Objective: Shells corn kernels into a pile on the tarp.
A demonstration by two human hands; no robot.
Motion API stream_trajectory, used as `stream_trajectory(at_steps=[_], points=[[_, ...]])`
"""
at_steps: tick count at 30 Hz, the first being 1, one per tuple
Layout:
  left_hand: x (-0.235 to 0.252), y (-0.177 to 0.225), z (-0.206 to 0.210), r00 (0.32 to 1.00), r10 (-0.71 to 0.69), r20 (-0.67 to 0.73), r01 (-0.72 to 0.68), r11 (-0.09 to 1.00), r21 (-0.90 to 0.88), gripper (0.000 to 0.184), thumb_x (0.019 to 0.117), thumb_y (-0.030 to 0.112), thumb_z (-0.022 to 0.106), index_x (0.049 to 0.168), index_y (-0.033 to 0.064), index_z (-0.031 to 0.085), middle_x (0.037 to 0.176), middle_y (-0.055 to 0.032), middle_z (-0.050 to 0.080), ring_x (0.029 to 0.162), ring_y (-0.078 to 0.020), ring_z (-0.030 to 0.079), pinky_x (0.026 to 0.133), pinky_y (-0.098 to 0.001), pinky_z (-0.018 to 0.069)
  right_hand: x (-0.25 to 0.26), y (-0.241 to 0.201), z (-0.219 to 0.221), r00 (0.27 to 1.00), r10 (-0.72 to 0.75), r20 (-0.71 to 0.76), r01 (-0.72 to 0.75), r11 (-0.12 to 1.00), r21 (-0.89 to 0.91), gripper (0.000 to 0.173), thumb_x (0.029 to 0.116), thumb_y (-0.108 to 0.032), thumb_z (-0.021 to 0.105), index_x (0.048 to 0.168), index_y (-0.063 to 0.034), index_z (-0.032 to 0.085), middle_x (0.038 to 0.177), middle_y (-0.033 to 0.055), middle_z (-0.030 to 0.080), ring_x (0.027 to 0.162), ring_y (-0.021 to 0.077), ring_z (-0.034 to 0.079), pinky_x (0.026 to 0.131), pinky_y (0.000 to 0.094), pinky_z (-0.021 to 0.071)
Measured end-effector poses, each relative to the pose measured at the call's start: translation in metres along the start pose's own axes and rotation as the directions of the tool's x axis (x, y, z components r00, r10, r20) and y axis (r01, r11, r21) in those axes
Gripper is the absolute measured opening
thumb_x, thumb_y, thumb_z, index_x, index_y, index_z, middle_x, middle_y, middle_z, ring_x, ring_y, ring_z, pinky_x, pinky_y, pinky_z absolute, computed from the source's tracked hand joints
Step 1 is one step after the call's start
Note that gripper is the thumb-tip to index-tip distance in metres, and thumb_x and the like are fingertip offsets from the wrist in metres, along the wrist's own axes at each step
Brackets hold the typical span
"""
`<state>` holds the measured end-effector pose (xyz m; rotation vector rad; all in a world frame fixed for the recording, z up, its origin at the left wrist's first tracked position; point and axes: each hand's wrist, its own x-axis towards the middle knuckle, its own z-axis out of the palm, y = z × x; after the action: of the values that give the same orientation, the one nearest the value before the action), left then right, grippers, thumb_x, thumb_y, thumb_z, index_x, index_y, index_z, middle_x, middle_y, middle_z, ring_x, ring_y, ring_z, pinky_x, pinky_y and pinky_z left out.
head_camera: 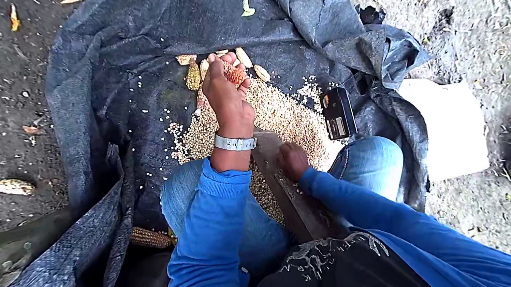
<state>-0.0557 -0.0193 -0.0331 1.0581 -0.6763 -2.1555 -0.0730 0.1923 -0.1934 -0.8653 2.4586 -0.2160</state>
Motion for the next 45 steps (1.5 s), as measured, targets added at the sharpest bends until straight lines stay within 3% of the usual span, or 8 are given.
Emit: stream_trajectory(at_steps=[5,13,20,29,32,36,41,45], points=[[0.016,-0.011,-0.005,0.995,-0.032,-0.094,0.027,0.998,-0.053,0.035,0.1125,0.034,0.036,0.104,0.011,0.061,0.095,-0.0036,0.066,0.08,-0.0146,0.064,0.065,-0.0311,0.0523,0.045,0.006,0.002,0.995,0.099,0.007,-0.099,0.979,0.18,0.046,0.1072,-0.032,0.052,0.136,0.004,0.052,0.141,0.0284,0.052,0.112,0.0425,0.066,0.094,0.0554,0.0556],[-0.013,0.014,-0.018,0.998,-0.001,0.061,0.0,1.0,0.019,0.036,0.1148,0.033,0.024,0.124,0.0096,0.049,0.108,-0.001,0.062,0.092,-0.0085,0.063,0.079,-0.0233,0.0539,-0.091,0.036,-0.001,0.846,-0.302,-0.44,0.367,0.928,0.069,0.028,0.0901,-0.03,0.072,0.077,-0.0055,0.072,0.079,0.0112,0.065,0.074,0.0257,0.065,0.064,0.0434,0.0545],[0.01,-0.013,0.004,0.997,-0.071,-0.02,0.07,0.996,-0.061,0.034,0.1122,0.033,0.037,0.101,0.0116,0.061,0.091,-0.0024,0.067,0.078,-0.0139,0.065,0.063,-0.0298,0.0527,0.014,0.026,-0.003,0.993,0.064,-0.103,-0.055,0.995,0.085,0.032,0.0972,-0.029,0.066,0.097,0.0024,0.074,0.108,0.0217,0.069,0.102,0.0423,0.068,0.084,0.0636,0.0531],[0.014,0.002,-0.011,0.999,-0.023,-0.043,0.019,0.995,-0.094,0.037,0.1126,0.035,0.035,0.094,0.0143,0.059,0.089,-0.0001,0.067,0.076,-0.0123,0.065,0.063,-0.0284,0.0542,-0.112,0.043,-0.001,0.88,-0.258,-0.398,0.365,0.904,0.223,0.04,0.0936,-0.031,0.068,0.062,-0.0069,0.061,0.07,0.0084,0.062,0.071,0.0218,0.063,0.074,0.0432,0.0536],[0.013,-0.004,-0.004,0.994,-0.107,-0.035,0.103,0.989,-0.105,0.035,0.112,0.036,0.036,0.097,0.0146,0.059,0.089,-0.0007,0.067,0.078,-0.0132,0.066,0.064,-0.0301,0.0542,-0.09,0.026,-0.029,0.988,0.152,0.014,-0.086,0.478,0.874,0.034,0.1056,-0.015,0.047,0.08,-0.0002,0.064,0.073,0.0029,0.066,0.064,0.0077,0.061,0.061,0.0257,0.0529],[0.013,-0.007,-0.01,0.985,-0.166,-0.047,0.159,0.979,-0.128,0.032,0.1113,0.036,0.038,0.098,0.0144,0.058,0.086,-0.0011,0.067,0.076,-0.014,0.066,0.064,-0.0306,0.0546,-0.058,0.022,-0.06,0.906,0.066,0.417,-0.408,-0.114,0.906,0.05,0.1113,-0.045,0.021,0.114,-0.0079,0.055,0.091,0.0083,0.066,0.065,0.0144,0.062,0.052,0.0257,0.051],[0.012,0.002,-0.016,0.993,-0.104,-0.06,0.094,0.985,-0.145,0.036,0.112,0.035,0.036,0.096,0.0139,0.06,0.087,-0.0006,0.066,0.075,-0.0134,0.065,0.065,-0.0301,0.0547,-0.085,0.024,-0.046,0.998,-0.048,-0.043,0.064,0.774,0.63,0.026,0.0948,-0.026,0.068,0.097,0.0005,0.068,0.085,0.0054,0.064,0.073,0.0117,0.06,0.069,0.0313,0.0525],[0.008,0.0,-0.012,0.988,-0.153,-0.017,0.149,0.975,-0.163,0.032,0.1117,0.035,0.036,0.096,0.0154,0.056,0.087,-0.0005,0.067,0.076,-0.013,0.066,0.062,-0.0293,0.0545,-0.103,0.033,0.008,0.867,-0.321,-0.382,0.365,0.93,0.045,0.028,0.0942,-0.028,0.06,0.081,-0.0045,0.069,0.085,0.0147,0.067,0.084,0.0339,0.067,0.082,0.0533,0.0517]])
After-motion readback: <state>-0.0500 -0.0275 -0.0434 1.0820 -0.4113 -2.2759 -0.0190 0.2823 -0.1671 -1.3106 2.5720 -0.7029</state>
